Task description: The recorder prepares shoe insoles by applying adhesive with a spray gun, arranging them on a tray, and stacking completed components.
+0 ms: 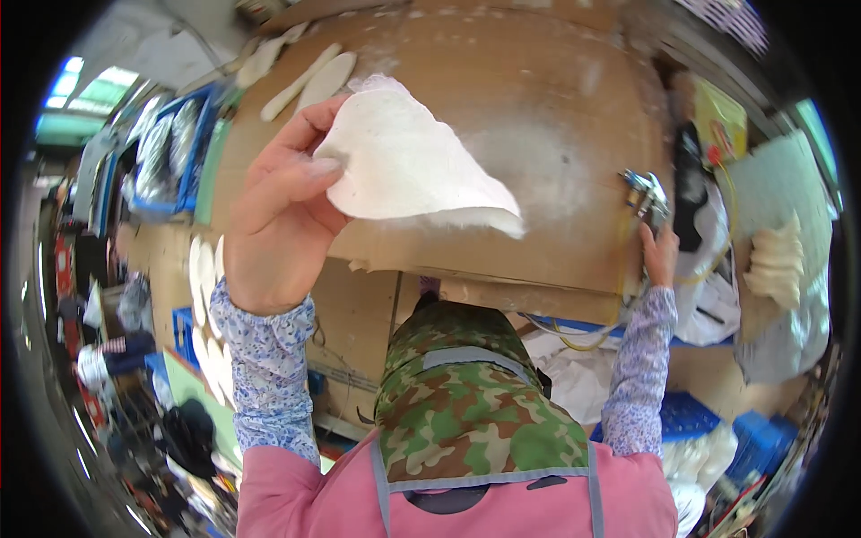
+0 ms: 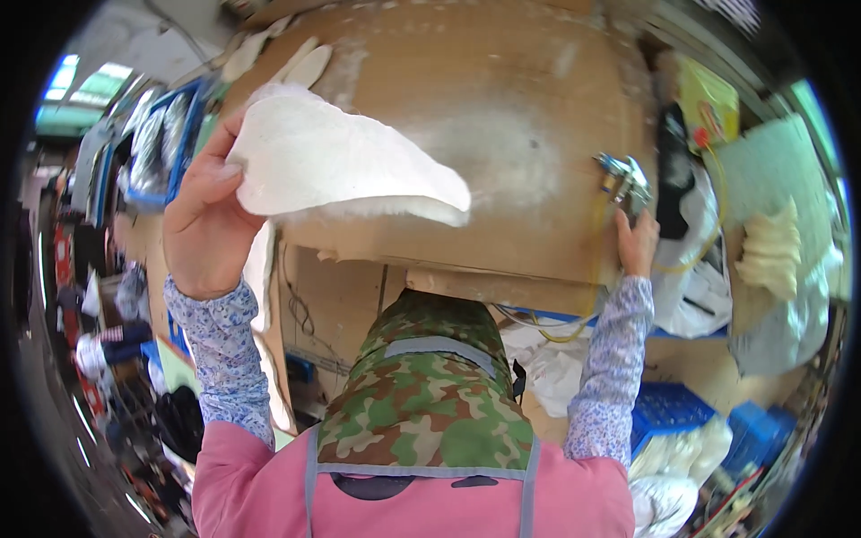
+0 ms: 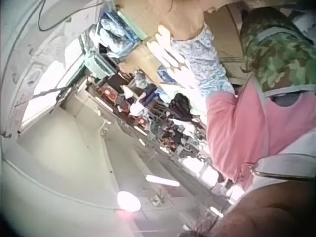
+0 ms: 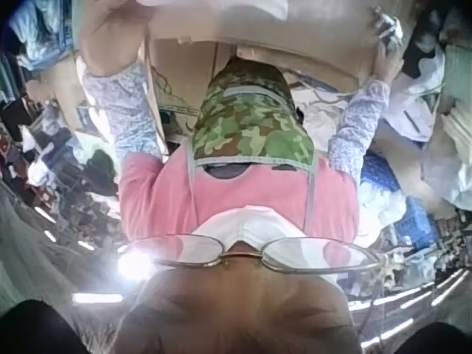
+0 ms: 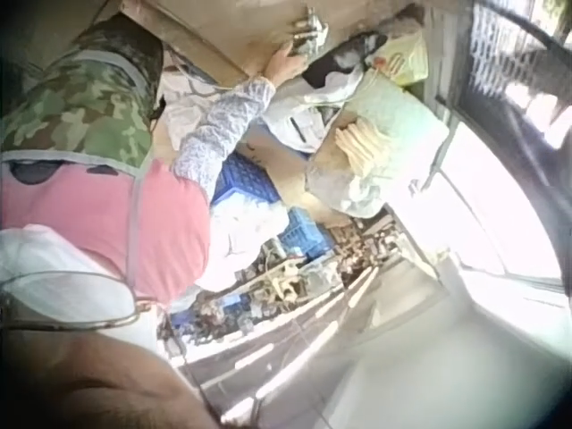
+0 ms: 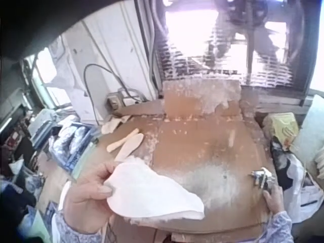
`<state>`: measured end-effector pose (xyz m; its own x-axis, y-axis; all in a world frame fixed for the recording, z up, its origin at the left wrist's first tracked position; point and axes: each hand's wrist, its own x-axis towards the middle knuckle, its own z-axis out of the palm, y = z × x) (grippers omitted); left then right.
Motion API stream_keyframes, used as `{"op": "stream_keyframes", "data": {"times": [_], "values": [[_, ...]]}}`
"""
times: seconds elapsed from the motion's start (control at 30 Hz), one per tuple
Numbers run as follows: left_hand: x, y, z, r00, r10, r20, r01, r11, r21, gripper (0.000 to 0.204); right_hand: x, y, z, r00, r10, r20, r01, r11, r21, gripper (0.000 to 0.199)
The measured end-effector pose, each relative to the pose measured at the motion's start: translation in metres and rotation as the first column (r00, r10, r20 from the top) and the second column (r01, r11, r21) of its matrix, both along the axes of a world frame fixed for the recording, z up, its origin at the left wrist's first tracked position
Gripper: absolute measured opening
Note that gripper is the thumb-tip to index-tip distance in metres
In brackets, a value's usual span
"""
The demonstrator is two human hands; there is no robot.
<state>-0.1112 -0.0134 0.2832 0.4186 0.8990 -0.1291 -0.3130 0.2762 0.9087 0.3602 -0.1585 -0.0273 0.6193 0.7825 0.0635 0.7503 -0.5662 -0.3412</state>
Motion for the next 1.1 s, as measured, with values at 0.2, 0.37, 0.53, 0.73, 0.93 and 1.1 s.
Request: {"op": "stream_keyframes", "data": {"times": [0.2,0.37,0.53,0.73,0.93,1.1], "values": [[-0.091,-0.053,0.016,0.959,0.279,-0.041,-0.279,0.96,0.002,0.06,-0.207,0.071,0.105,0.035,0.344,-0.938,-0.027,0.939,0.343,0.038],[-0.18,-0.119,-0.007,0.855,0.516,0.061,-0.515,0.857,-0.02,0.053,-0.35,0.114,0.1,-0.411,0.212,-0.887,-0.173,0.937,0.304,0.035],[-0.303,-0.242,-0.058,0.621,0.774,0.123,-0.759,0.633,-0.154,0.049,-0.486,0.114,0.1,-0.412,0.119,-0.904,-0.445,0.839,0.313,0.022],[-0.41,-0.46,-0.146,0.1,0.988,-0.114,-0.975,0.075,-0.207,0.051,-0.744,0.052,0.091,-0.282,0.087,-0.955,-0.901,0.319,0.295,0.018],[-0.498,-0.608,-0.22,-0.305,0.913,-0.271,-0.926,-0.351,-0.139,0.059,-0.998,-0.072,0.076,-0.351,0.108,-0.93,-0.93,-0.154,0.333,0.02],[-0.582,-0.685,-0.285,-0.606,0.7,-0.377,-0.756,-0.654,0.002,0.044,-1.147,-0.17,0.042,-0.443,0.044,-0.896,-0.865,-0.285,0.413,0.019]]}}
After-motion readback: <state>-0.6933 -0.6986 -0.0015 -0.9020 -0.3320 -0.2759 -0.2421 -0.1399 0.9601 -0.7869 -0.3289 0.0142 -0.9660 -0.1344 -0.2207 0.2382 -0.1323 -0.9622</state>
